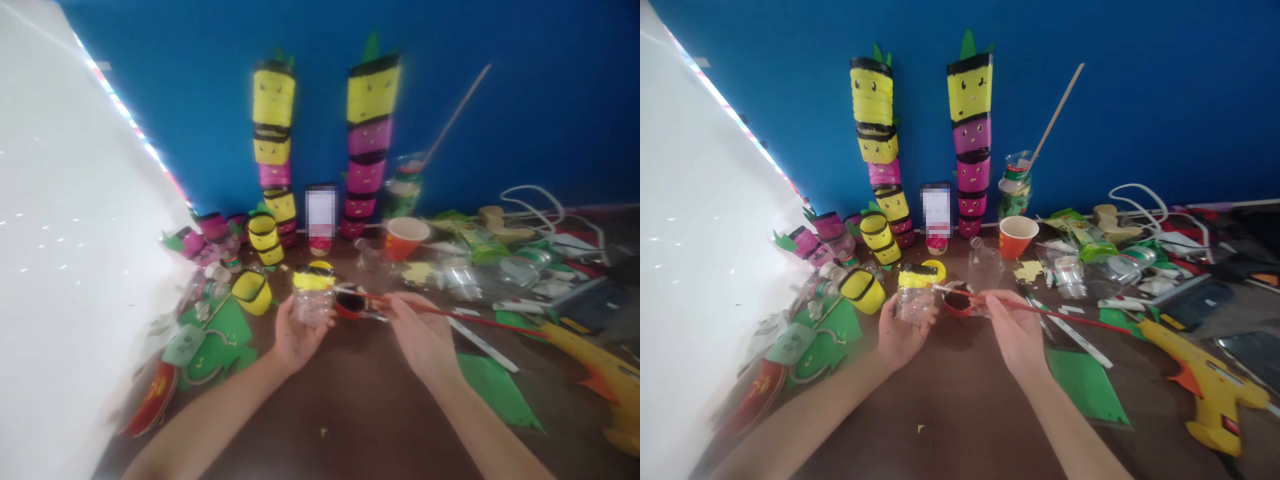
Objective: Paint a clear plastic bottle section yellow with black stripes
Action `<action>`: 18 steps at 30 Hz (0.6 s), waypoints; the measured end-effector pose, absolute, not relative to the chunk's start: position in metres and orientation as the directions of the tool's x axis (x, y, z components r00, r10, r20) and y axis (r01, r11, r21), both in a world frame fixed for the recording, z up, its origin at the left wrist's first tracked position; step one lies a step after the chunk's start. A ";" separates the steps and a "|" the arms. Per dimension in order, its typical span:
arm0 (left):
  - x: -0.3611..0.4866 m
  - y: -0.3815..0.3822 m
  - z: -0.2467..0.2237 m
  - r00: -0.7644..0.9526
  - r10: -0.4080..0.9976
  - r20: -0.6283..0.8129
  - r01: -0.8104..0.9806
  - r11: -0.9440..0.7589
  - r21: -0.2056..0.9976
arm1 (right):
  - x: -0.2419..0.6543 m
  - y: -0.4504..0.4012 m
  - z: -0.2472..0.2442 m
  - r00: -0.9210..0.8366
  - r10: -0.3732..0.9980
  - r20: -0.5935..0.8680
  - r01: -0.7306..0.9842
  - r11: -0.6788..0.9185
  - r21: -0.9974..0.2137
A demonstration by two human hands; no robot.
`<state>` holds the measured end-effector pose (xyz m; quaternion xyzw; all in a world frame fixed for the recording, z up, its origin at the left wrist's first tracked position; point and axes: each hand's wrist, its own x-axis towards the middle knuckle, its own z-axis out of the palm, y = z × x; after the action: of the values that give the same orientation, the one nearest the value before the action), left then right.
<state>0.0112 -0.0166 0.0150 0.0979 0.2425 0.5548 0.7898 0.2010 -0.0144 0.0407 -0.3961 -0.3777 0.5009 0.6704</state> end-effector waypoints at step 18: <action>0.010 -0.017 0.018 0.305 0.905 -0.297 -0.804 0.411 0.429 | 0.205 -0.019 0.037 0.202 0.961 0.192 -0.319 0.249 -0.915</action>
<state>0.0102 -0.0167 0.0181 0.1000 0.2515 0.5332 0.8015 0.2046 -0.0186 0.0373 -0.3861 -0.4158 0.4758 0.6721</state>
